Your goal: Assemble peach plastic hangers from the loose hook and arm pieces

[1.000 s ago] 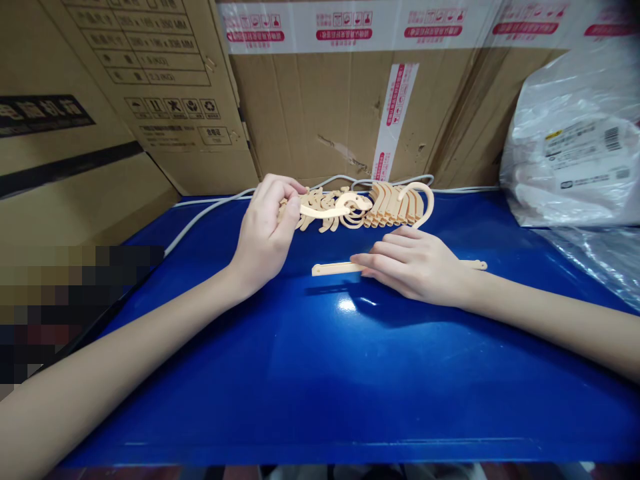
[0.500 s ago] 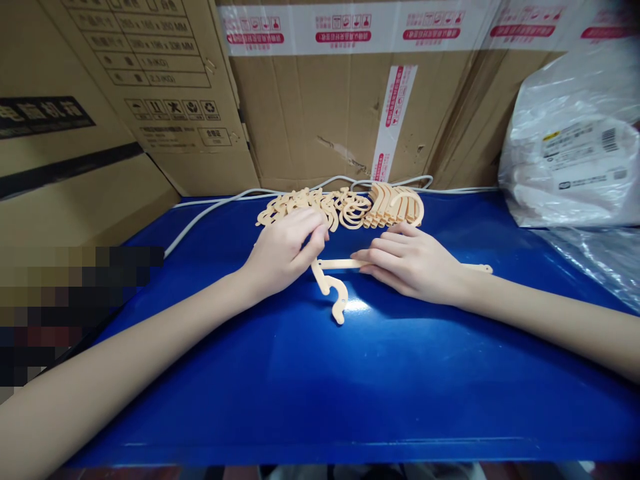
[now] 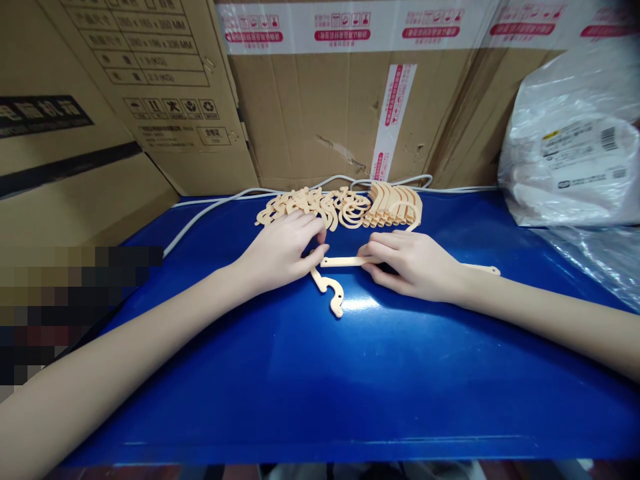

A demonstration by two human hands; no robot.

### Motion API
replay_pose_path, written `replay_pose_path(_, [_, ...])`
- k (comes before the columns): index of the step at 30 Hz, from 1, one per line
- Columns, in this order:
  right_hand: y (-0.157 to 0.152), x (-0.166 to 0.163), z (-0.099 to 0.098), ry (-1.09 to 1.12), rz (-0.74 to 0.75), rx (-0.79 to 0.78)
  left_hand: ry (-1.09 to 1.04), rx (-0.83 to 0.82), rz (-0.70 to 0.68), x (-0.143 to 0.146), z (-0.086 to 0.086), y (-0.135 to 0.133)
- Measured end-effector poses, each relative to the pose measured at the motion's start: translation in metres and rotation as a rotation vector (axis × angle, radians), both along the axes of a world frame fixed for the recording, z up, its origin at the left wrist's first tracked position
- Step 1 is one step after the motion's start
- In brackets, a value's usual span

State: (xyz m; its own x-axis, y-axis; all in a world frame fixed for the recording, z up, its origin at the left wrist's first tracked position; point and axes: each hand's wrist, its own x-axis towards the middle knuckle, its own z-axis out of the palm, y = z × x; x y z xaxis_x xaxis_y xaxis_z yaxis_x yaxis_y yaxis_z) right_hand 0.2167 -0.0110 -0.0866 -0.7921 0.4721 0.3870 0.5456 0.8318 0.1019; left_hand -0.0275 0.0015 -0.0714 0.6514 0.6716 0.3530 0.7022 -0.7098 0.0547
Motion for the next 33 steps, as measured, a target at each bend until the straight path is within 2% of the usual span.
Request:
replay_pose_path(5, [0.001, 0.001, -0.001, 0.018, -0.056, -0.118, -0.081, -0.462, -0.073, -0.007, 0.015, -0.002])
replay_pose_path(7, [0.001, 0.0, -0.001, 0.026, -0.093, -0.163, 0.002, -0.565, -0.084, -0.012, 0.022, -0.002])
replay_pose_path(9, [0.001, 0.0, -0.001, 0.045, -0.149, -0.197, 0.075, -0.584, -0.099, -0.016, 0.026, -0.003])
replay_pose_path(13, [0.002, 0.001, -0.002, 0.085, -0.221, -0.226, 0.044, -0.569, -0.172, -0.011, 0.026, -0.01])
replay_pose_path(18, [0.002, 0.001, -0.002, 0.098, -0.202, -0.212, 0.02, -0.482, -0.355, 0.006, 0.019, -0.026])
replay_pose_path(20, [0.002, 0.001, -0.002, 0.085, -0.193, -0.185, 0.046, -0.425, -0.371, 0.012, 0.016, -0.032])
replay_pose_path(29, [0.003, 0.0, -0.003, 0.045, -0.171, -0.056, 0.209, 0.067, -0.287, 0.018, 0.004, -0.031])
replay_pose_path(33, [0.004, 0.001, -0.003, 0.025, -0.161, -0.03, 0.175, 0.079, -0.126, 0.013, 0.005, -0.026])
